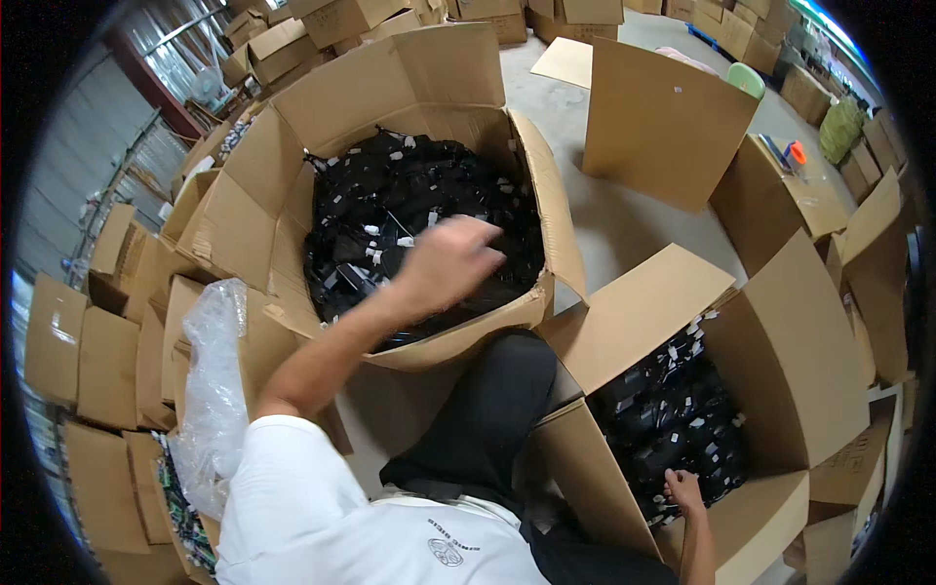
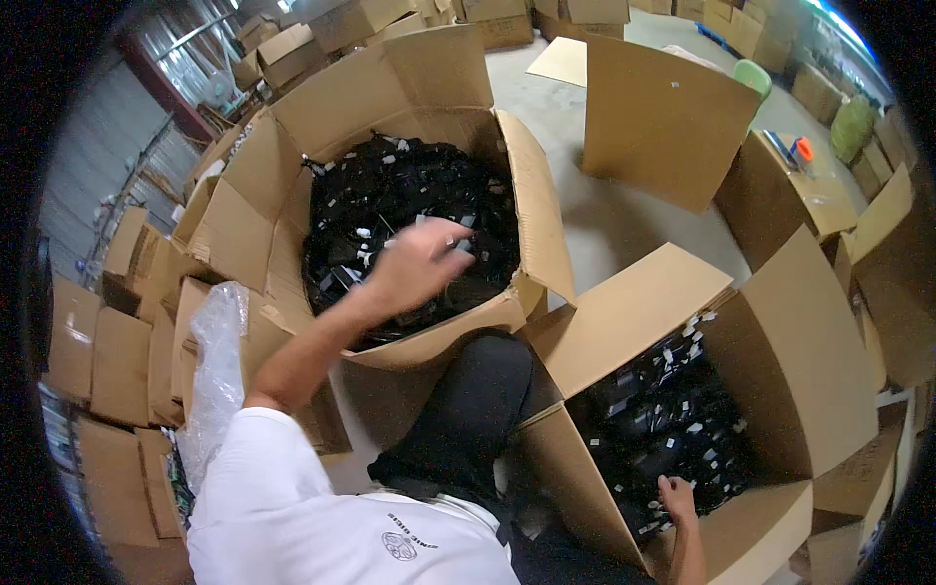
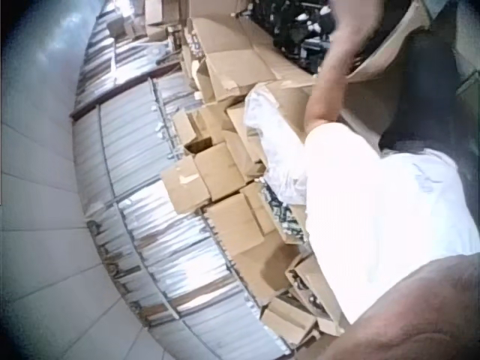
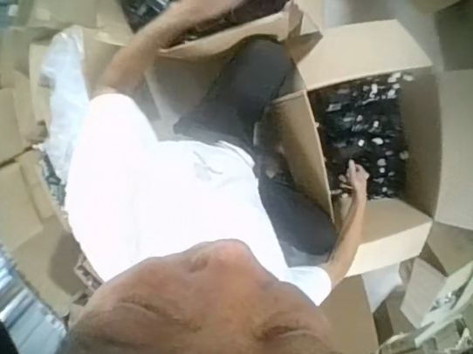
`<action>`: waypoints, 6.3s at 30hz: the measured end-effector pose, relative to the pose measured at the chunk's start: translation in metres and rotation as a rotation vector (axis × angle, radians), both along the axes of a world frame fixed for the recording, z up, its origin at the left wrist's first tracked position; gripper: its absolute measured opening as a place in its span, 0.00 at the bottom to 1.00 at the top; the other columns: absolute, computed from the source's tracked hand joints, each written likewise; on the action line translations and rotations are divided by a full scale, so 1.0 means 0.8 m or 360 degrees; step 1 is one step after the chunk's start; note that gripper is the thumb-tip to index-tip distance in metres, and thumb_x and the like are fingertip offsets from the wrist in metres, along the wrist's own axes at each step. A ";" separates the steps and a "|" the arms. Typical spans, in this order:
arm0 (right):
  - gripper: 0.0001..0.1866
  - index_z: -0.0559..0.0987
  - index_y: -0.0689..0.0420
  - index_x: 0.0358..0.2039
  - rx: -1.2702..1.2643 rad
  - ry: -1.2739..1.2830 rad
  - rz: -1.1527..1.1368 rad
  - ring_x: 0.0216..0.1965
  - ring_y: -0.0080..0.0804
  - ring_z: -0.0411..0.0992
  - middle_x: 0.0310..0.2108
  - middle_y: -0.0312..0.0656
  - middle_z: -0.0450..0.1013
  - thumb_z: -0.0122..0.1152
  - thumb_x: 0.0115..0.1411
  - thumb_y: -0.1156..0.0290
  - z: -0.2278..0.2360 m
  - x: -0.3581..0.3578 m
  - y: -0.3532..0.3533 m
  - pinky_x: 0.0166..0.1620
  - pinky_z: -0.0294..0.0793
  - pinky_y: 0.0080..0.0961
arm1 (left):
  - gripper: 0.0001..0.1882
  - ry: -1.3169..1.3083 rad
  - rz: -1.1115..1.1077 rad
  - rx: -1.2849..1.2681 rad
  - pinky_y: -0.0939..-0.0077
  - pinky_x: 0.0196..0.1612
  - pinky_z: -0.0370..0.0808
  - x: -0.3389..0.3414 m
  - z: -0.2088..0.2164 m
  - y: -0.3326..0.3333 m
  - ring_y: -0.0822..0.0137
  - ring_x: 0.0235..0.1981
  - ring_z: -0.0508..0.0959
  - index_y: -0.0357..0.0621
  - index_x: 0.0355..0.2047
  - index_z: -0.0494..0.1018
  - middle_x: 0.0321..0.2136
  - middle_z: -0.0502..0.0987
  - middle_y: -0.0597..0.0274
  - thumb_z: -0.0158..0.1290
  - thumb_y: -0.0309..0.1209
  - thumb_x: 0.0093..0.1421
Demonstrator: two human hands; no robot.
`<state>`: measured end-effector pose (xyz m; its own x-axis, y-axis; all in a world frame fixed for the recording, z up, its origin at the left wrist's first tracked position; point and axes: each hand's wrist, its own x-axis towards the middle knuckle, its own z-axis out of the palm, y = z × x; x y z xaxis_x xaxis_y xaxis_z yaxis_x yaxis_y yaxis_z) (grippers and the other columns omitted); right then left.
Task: The person takes electronic display units from a large box by hand, turns them over, and arranges them inside another cardboard box.
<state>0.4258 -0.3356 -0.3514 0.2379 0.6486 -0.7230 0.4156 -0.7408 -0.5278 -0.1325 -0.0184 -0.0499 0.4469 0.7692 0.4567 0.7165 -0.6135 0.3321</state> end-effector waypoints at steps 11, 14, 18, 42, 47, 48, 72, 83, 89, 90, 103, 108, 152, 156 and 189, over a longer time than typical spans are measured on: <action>0.17 0.78 0.67 0.41 0.0334 -0.0040 0.0051 0.27 0.21 0.71 0.27 0.36 0.74 0.58 0.66 0.63 0.170 -0.069 0.069 0.32 0.71 0.20 | 0.31 0.0373 0.0243 -0.0962 0.61 0.37 0.76 -0.205 -0.107 0.086 0.52 0.32 0.80 0.30 0.32 0.78 0.27 0.79 0.44 0.66 0.51 0.45; 0.19 0.77 0.68 0.47 0.0389 -0.0073 0.0142 0.31 0.23 0.74 0.31 0.39 0.77 0.57 0.66 0.64 0.222 -0.118 0.110 0.37 0.74 0.22 | 0.25 -0.0148 0.0163 -0.0785 0.67 0.30 0.74 -0.214 -0.059 0.075 0.63 0.25 0.75 0.31 0.27 0.77 0.21 0.76 0.54 0.67 0.46 0.47; 0.20 0.76 0.68 0.51 0.0652 -0.0053 0.0450 0.39 0.27 0.76 0.37 0.43 0.79 0.58 0.66 0.65 0.293 -0.181 0.165 0.44 0.75 0.25 | 0.18 -0.0888 0.0306 -0.0716 0.79 0.32 0.74 -0.253 0.062 0.069 0.78 0.29 0.76 0.37 0.35 0.79 0.28 0.79 0.67 0.66 0.41 0.58; 0.19 0.74 0.62 0.51 0.1507 0.1212 -0.0537 0.39 0.28 0.78 0.42 0.40 0.78 0.66 0.63 0.67 0.423 -0.386 0.234 0.43 0.80 0.28 | 0.20 -0.1087 -0.0763 -0.0416 0.91 0.24 0.62 0.034 0.274 -0.069 0.88 0.24 0.68 0.37 0.46 0.78 0.32 0.80 0.71 0.53 0.44 0.69; 0.17 0.72 0.54 0.54 0.1275 0.1430 -0.0976 0.43 0.26 0.78 0.46 0.35 0.77 0.60 0.67 0.63 0.349 -0.430 0.214 0.44 0.81 0.26 | 0.21 -0.1167 -0.0944 -0.0206 0.86 0.20 0.61 0.106 0.306 -0.087 0.86 0.19 0.68 0.36 0.35 0.80 0.21 0.77 0.69 0.54 0.45 0.68; 0.17 0.72 0.54 0.53 0.1233 0.1503 -0.1075 0.43 0.26 0.78 0.46 0.35 0.77 0.58 0.68 0.62 0.347 -0.443 0.211 0.44 0.81 0.26 | 0.22 -0.1203 -0.0970 -0.0236 0.83 0.19 0.66 0.118 0.311 -0.093 0.83 0.18 0.71 0.35 0.29 0.80 0.15 0.75 0.67 0.54 0.44 0.68; 0.10 0.75 0.58 0.44 0.1160 0.1747 -0.1768 0.37 0.27 0.76 0.37 0.38 0.76 0.47 0.70 0.68 0.317 -0.376 0.093 0.42 0.78 0.29 | 0.50 0.0549 -0.1184 -0.0576 0.55 0.62 0.64 0.197 0.070 -0.092 0.45 0.58 0.67 0.35 0.60 0.65 0.55 0.68 0.43 0.72 0.50 0.42; 0.10 0.76 0.57 0.43 0.1189 0.1690 -0.1581 0.35 0.23 0.75 0.36 0.35 0.76 0.57 0.69 0.63 0.313 -0.364 0.083 0.37 0.79 0.25 | 0.46 0.0504 -0.1008 -0.0890 0.60 0.56 0.71 0.190 0.044 -0.110 0.47 0.50 0.74 0.32 0.53 0.68 0.48 0.73 0.44 0.74 0.48 0.41; 0.12 0.75 0.59 0.45 0.1216 0.1464 -0.1635 0.38 0.25 0.76 0.37 0.37 0.77 0.56 0.69 0.63 0.326 -0.351 0.087 0.41 0.78 0.27 | 0.41 0.0217 -0.1143 -0.1768 0.68 0.51 0.75 0.189 0.039 -0.092 0.59 0.40 0.80 0.27 0.52 0.70 0.45 0.79 0.48 0.72 0.45 0.47; 0.12 0.74 0.59 0.45 0.1221 0.1452 -0.1713 0.39 0.26 0.76 0.38 0.37 0.77 0.56 0.70 0.63 0.327 -0.346 0.088 0.43 0.79 0.29 | 0.41 0.0225 -0.1164 -0.1769 0.68 0.51 0.75 0.189 0.036 -0.092 0.59 0.40 0.80 0.27 0.52 0.70 0.45 0.79 0.48 0.72 0.45 0.47; 0.25 0.65 0.53 0.63 0.1902 0.1427 -0.1971 0.58 0.32 0.68 0.58 0.38 0.69 0.48 0.72 0.53 0.320 -0.366 0.087 0.61 0.67 0.39 | 0.22 -0.1901 -0.0416 -0.1919 0.70 0.55 0.73 0.221 -0.055 -0.223 0.67 0.49 0.76 0.38 0.56 0.66 0.52 0.75 0.57 0.57 0.36 0.67; 0.29 0.63 0.58 0.63 0.2020 0.1410 -0.1816 0.59 0.34 0.67 0.60 0.42 0.68 0.34 0.75 0.48 0.301 -0.378 0.085 0.64 0.65 0.38 | 0.22 -0.1901 -0.0404 -0.1918 0.69 0.58 0.72 0.240 -0.062 -0.243 0.66 0.51 0.75 0.41 0.58 0.65 0.53 0.74 0.58 0.50 0.41 0.71; 0.26 0.73 0.66 0.52 0.1354 0.0796 -0.1510 0.42 0.32 0.78 0.44 0.46 0.77 0.66 0.62 0.59 0.313 -0.069 -0.043 0.48 0.80 0.30 | 0.16 -0.1424 -0.1110 -0.2747 0.66 0.50 0.69 0.470 -0.104 -0.143 0.64 0.44 0.79 0.42 0.42 0.78 0.30 0.80 0.63 0.53 0.43 0.68; 0.17 0.77 0.65 0.49 0.0646 0.0923 -0.1783 0.39 0.36 0.80 0.42 0.47 0.80 0.62 0.65 0.66 0.239 -0.026 -0.084 0.46 0.81 0.33 | 0.17 -0.0856 -0.0687 -0.3040 0.75 0.37 0.70 0.547 -0.228 -0.170 0.68 0.38 0.77 0.42 0.35 0.79 0.35 0.81 0.62 0.53 0.44 0.69; 0.32 0.64 0.56 0.63 0.0061 0.0995 -0.1281 0.63 0.37 0.64 0.60 0.41 0.68 0.66 0.63 0.65 -0.012 0.040 -0.063 0.64 0.60 0.45 | 0.24 -0.0031 -0.0924 -0.1751 0.69 0.58 0.71 0.374 -0.060 -0.008 0.62 0.56 0.75 0.35 0.60 0.69 0.53 0.76 0.54 0.52 0.36 0.68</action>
<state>0.4575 -0.3858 -0.3613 0.2006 0.4881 -0.8494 -0.5567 -0.6566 -0.5088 0.1667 -0.0246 -0.0979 0.8491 0.4386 -0.2945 0.4217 -0.2269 0.8779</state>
